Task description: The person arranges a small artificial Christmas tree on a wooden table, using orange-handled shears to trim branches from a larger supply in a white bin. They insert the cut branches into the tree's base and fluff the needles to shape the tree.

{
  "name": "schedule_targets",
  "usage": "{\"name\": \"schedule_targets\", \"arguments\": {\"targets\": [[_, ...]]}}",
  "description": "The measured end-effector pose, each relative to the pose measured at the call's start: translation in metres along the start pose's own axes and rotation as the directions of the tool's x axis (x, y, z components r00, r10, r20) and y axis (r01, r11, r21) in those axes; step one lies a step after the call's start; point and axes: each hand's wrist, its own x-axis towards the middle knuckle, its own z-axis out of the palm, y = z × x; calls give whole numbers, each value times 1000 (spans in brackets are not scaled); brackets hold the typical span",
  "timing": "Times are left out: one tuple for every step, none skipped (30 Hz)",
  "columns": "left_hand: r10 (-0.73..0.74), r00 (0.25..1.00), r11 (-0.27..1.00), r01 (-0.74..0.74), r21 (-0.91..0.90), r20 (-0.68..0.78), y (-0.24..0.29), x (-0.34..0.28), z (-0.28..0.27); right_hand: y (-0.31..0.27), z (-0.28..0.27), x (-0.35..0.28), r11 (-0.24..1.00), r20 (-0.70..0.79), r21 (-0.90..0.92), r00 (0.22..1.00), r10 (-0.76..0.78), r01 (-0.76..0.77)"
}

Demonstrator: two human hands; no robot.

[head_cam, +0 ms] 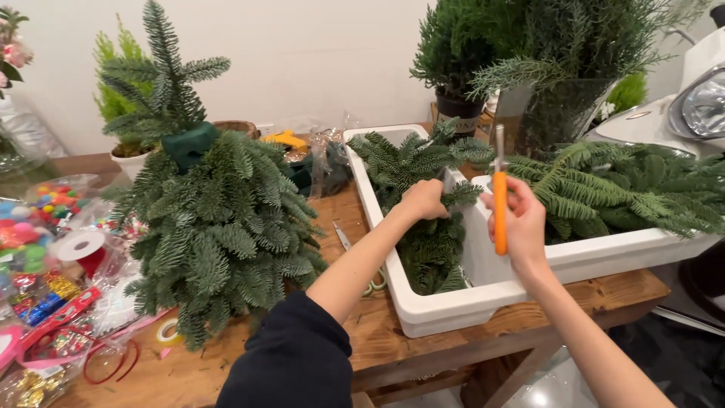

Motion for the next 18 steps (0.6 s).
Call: {"name": "schedule_targets", "arguments": {"targets": [[3, 1000, 1000, -3, -3, 1, -6, 10, 5, 2, -2, 2, 1000, -2, -4, 1000, -1, 1], [-17, 1000, 1000, 17, -5, -9, -12, 19, 9, 4, -2, 4, 998, 12, -45, 999, -34, 34], [-37, 999, 999, 37, -7, -18, -19, 29, 13, 7, -3, 6, 994, 27, -85, 997, -66, 68], [-35, 999, 999, 35, -5, -18, -17, 18, -10, -4, -5, 5, 994, 25, -84, 997, -68, 69], [-15, 999, 996, 11, -94, -41, -15, 8, -32, -14, -7, 3, 969, 60, -232, 995, -75, 87], [-2, 998, 983, -10, -184, -66, -14, -5, -53, -23, -8, 1, 921, 100, -375, 992, -74, 106], [-3, 998, 983, -9, -185, -65, -9, -18, -70, -35, -9, -2, 921, 100, -375, 992, -72, 105], [-12, 997, 936, -15, -353, -75, -5, -32, -86, -47, -11, -5, 732, 155, -671, 988, -19, 119], [-23, 996, 860, -23, -510, -83, 0, -47, -102, -59, -13, -8, 452, 187, -880, 981, 49, 145], [-22, 996, 859, -22, -512, -81, -2, -45, -103, -57, -11, -8, 450, 185, -881, 981, 51, 143], [-27, 995, 856, -27, -517, -97, -4, -43, -103, -55, -8, -7, 259, 226, -947, 968, 109, 192], [-29, 993, 853, -36, -521, -115, -5, -39, -105, -53, -7, -5, 59, 251, -968, 953, 172, 245], [-25, 993, 852, -39, -522, -115, -9, -33, -99, -50, -6, -5, 57, 249, -968, 953, 170, 243], [-29, 991, 886, -34, -463, -130, -13, -27, -94, -46, -5, -4, 41, 260, -966, 950, 175, 257], [-32, 989, 915, -29, -401, -145, -18, -21, -88, -42, -3, -3, 26, 271, -962, 946, 180, 271], [-34, 989, 916, -28, -401, -145, -15, -24, -88, -45, -1, 1, 28, 272, -962, 945, 180, 272], [-4, 989, 921, -53, -385, -147, -11, -27, -87, -49, 0, 6, 59, 274, -962, 929, 250, 267], [25, 989, 927, -78, -367, -149, -8, -29, -88, -53, 3, 10, 93, 277, -961, 907, 317, 261]]}}
